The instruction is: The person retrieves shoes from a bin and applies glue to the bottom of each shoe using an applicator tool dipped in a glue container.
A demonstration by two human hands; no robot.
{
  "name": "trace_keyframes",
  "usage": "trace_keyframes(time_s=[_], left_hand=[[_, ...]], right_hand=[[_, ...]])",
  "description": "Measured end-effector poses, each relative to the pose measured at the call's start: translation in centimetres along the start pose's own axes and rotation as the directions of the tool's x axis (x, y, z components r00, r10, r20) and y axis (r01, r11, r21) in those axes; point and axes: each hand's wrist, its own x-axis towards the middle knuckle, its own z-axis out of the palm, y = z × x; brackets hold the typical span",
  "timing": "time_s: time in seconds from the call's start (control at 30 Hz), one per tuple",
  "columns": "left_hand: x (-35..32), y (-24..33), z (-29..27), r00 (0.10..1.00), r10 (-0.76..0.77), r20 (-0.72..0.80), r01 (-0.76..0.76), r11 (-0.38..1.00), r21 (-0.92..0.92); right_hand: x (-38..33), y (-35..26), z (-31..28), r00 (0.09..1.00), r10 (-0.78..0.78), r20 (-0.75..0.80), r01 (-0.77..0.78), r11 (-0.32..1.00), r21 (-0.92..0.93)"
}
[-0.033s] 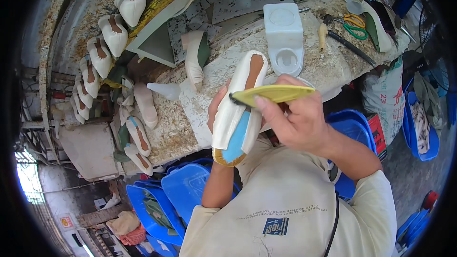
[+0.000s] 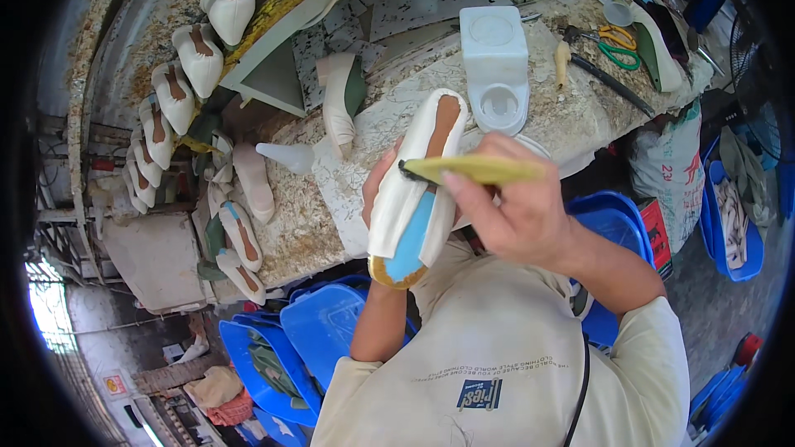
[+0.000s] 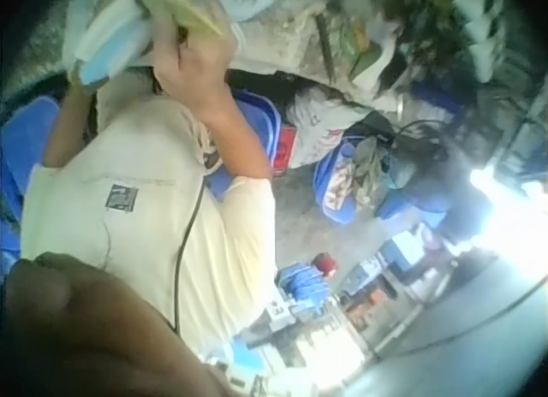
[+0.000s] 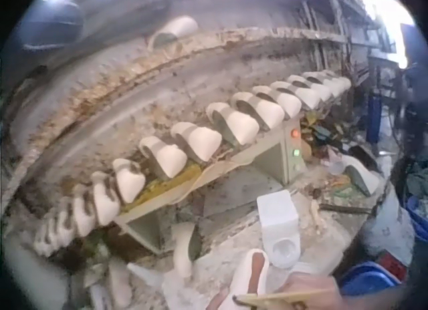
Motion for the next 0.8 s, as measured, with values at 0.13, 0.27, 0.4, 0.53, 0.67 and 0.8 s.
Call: trace_keyframes(time_s=[0.13, 0.27, 0.4, 0.53, 0.67, 0.8], left_hand=[[1.2, -1.9, -3.8, 0.934, 0.255, 0.25, -0.348, 0.81, 0.472], [2.3, -2.4, -6.2, 0.749, 0.311, 0.585, -0.662, 0.317, 0.679], [2.2, -4.4, -8.3, 0.833, 0.148, 0.534, -0.521, 0.536, 0.664], [1.5, -3.7, -8.3, 0.838, 0.031, 0.545, -0.493, 0.47, 0.732], [-0.4, -1.1, -5.7, 0.928, -0.178, 0.326, 0.0, 0.877, 0.481], [0.4, -2.0, -7.4, 0.868, -0.046, 0.494, -0.287, 0.766, 0.575]], right_hand=[[-2.2, -1.3, 1.6, 0.914, -0.337, 0.225, 0.287, 0.931, 0.226], [-1.0, -1.1, 0.3, 0.969, -0.224, 0.105, 0.187, 0.942, 0.278], [-0.3, -1.1, 1.3, 0.942, -0.3, 0.152, 0.286, 0.952, 0.11], [-1.7, -1.3, 1.9, 0.89, -0.438, 0.124, 0.418, 0.895, 0.159], [0.0, -0.4, 1.1, 0.965, -0.249, 0.085, 0.252, 0.967, -0.033], [-1.4, -1.7, 1.2, 0.895, -0.435, 0.101, 0.411, 0.89, 0.196]])
